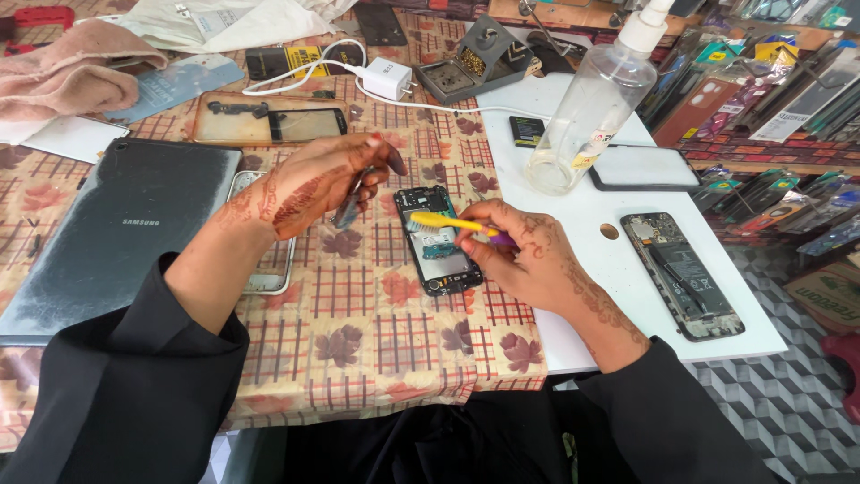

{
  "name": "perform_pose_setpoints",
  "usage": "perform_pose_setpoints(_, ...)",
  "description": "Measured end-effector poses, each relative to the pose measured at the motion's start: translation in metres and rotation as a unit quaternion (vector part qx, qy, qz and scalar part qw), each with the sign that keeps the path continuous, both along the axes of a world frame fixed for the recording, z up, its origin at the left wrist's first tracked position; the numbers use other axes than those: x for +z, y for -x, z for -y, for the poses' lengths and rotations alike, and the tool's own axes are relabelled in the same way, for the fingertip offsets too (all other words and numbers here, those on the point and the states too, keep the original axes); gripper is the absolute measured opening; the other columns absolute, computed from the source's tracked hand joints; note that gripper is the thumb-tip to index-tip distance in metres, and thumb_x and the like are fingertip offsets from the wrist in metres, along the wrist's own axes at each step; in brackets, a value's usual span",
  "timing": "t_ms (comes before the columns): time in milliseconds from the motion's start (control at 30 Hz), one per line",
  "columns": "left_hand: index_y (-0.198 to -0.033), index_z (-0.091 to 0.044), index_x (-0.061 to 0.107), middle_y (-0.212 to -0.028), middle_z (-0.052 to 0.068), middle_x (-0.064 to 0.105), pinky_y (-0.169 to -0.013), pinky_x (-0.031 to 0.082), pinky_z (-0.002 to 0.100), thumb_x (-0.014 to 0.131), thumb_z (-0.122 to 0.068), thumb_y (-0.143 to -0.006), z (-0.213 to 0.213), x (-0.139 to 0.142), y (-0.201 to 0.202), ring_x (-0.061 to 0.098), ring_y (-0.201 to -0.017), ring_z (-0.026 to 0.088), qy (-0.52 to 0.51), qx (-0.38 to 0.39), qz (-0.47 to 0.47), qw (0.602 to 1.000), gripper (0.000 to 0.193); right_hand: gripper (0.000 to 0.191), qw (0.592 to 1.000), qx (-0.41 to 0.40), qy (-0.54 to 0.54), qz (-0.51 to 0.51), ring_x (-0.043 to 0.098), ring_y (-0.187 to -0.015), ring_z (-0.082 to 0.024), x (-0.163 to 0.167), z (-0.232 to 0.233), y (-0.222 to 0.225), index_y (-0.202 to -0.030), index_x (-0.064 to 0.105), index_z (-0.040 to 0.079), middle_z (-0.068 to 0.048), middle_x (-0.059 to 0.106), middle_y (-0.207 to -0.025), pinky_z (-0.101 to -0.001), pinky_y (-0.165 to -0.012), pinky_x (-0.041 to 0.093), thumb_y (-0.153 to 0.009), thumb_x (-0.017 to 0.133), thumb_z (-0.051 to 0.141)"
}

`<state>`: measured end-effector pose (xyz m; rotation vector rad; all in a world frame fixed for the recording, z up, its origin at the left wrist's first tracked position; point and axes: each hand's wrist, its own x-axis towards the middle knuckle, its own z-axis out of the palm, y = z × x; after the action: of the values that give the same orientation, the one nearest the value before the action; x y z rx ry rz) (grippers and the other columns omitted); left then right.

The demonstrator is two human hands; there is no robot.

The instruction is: The person cleans a smartphone motherboard with a toothbrush, then places it into the phone's chassis. They use a screwdriver to secure the motherboard with screws. The person handles the phone casing, motherboard, toothbrush, and screwdriver.

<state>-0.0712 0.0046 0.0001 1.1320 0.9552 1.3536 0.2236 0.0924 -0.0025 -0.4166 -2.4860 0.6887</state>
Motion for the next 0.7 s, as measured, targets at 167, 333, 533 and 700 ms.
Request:
perform_pose_setpoints(167,-0.108,-0.006,0.071,-0.091,-0.002,0.058,-0.066,0.041,0.023,0.082,-0.025,-0.084,0.004,0.003,-0.004,0.048,-0.077,0.006,-0.07,0.028,-0.295,0.953,0.033,0.043,0.996,-0.041,-0.021,0.08,0.07,-0.063,-0.01,0.008,0.005,0.003,-0.123,0.063,0.017,0.007,0.08,-0.103,-0.0248,-0.058,0.056,-0.083,0.079,0.019)
perform_pose_setpoints(333,-0.099,-0.009,0.078,-0.083,-0.002,0.067,-0.067,0.047,0.027,0.089,-0.026,-0.073,0.008,0.002,-0.016,0.057,-0.075,0.01,-0.126,0.03,-0.44,0.888,0.033,0.038,0.996,-0.045,-0.075,0.007,0.076,-0.076,-0.01,0.005,0.0,0.002,-0.12,0.065,0.017,0.004,0.08,-0.105,-0.0231,-0.066,0.059,-0.084,0.077,0.01)
perform_pose_setpoints(533,-0.101,-0.013,0.08,-0.086,0.006,0.066,-0.072,0.052,0.036,0.09,-0.033,-0.069,0.015,0.005,-0.033,0.064,-0.08,0.02,-0.107,0.042,-0.536,0.836,0.04,0.024,0.971,-0.137,-0.075,-0.179,0.075,-0.084,-0.008,0.0,-0.01,-0.001,-0.119,0.063,0.006,-0.003,0.079,-0.102,-0.0215,-0.071,0.056,-0.097,0.072,0.004)
perform_pose_setpoints(700,-0.098,-0.012,0.079,-0.091,0.005,0.068,-0.072,0.053,0.037,0.088,-0.036,-0.071,0.014,0.004,-0.037,0.067,-0.083,0.02,-0.114,0.012,-0.544,0.831,0.037,0.018,0.961,-0.181,-0.071,-0.198,0.066,-0.069,-0.007,0.001,-0.009,-0.003,-0.114,0.064,0.005,-0.004,0.079,-0.097,-0.0217,-0.06,0.048,-0.099,0.072,0.005)
